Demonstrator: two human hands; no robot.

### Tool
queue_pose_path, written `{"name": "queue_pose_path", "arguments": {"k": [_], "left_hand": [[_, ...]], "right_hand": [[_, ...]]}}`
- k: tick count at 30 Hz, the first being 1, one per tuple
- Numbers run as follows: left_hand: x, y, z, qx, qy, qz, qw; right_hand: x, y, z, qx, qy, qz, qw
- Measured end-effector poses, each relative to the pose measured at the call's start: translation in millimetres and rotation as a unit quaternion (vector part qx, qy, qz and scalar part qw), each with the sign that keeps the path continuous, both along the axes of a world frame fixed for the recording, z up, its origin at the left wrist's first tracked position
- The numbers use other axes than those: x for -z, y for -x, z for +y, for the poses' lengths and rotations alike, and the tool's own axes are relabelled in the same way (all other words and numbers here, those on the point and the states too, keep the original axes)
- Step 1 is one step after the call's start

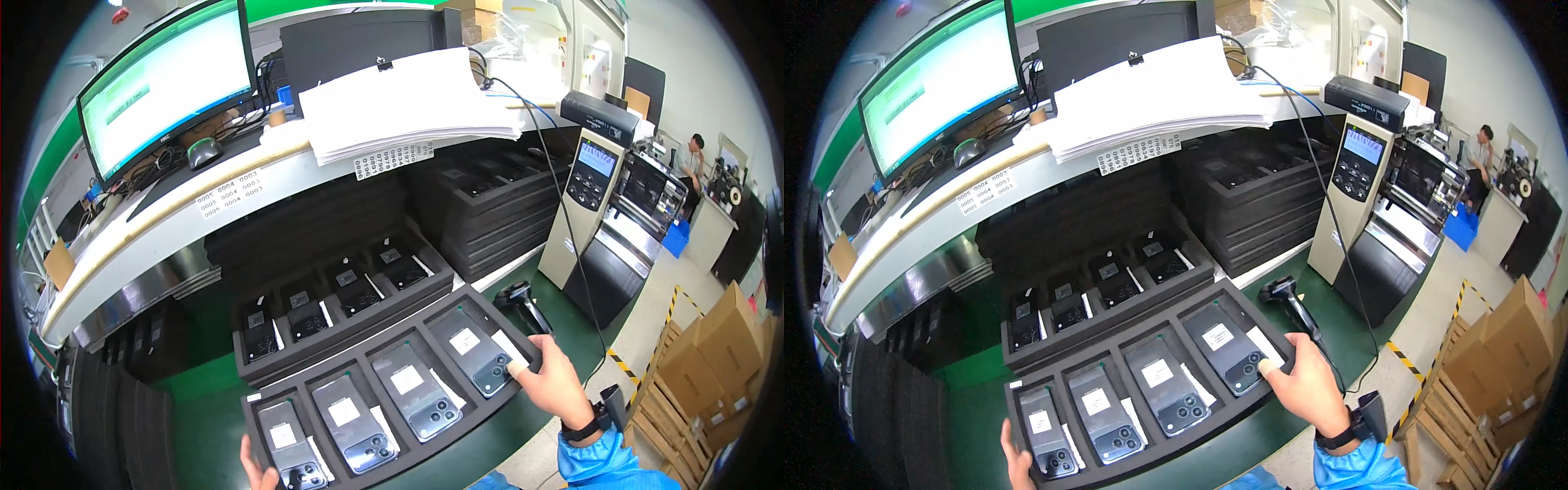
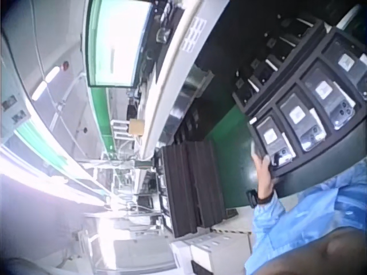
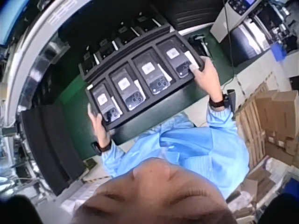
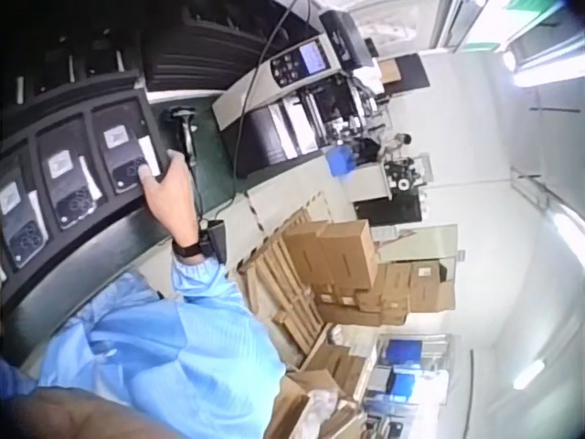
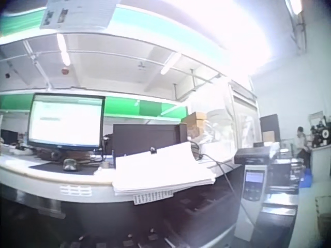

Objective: Scanning barcodes on smartphones and organizing them into trays within a manufacturing environment.

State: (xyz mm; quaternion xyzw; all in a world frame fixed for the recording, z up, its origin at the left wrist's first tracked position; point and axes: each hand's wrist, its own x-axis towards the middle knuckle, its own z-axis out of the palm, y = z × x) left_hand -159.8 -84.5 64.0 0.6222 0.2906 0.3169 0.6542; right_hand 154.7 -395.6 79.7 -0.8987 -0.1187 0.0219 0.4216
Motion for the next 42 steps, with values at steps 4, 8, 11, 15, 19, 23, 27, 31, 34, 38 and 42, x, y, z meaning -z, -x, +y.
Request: {"name": "queue_pose_path", "arguments": {"k": [4,8,11,15,19,23,27,31,34,38,42], "left_hand": [[6,19,-11,-0.023,0.089,-0.077,0.993],[4,28,5,-0.092,-0.009,-0.091,0.992],[-5,9,36,-0.1,-0.059,-0.088,0.989],[-18,-56,85,-0.084,-0.07,-0.112,0.988],[4,-128,146,-0.094,-0.07,-0.133,0.984],[21,-167,176,-0.201,-0.055,-0.1,0.973],[12,-176,176,-0.238,-0.125,-0.039,0.962],[14,-180,172,-0.266,-0.127,0.013,0.956],[9,-181,170,-0.313,-0.152,0.048,0.936],[20,-191,186,-0.392,-0.169,0.101,0.898],[21,-180,205,-0.249,-0.015,-0.021,0.968]], "right_hand": [[-43,-6,-1,-0.057,-0.159,0.129,0.977],[-45,-7,16,-0.156,-0.251,0.148,0.944],[-48,-29,42,-0.183,-0.257,0.148,0.937],[-22,-94,93,-0.191,-0.274,0.128,0.934],[1,-157,141,-0.187,-0.307,0.053,0.932],[36,-186,171,-0.191,-0.122,-0.169,0.959],[40,-185,174,-0.217,-0.112,-0.207,0.947],[37,-185,170,-0.23,-0.1,-0.2,0.947],[34,-183,171,-0.236,-0.088,-0.199,0.947],[37,-187,177,-0.247,-0.107,-0.2,0.942],[41,-175,168,-0.194,-0.133,-0.222,0.946]]}}
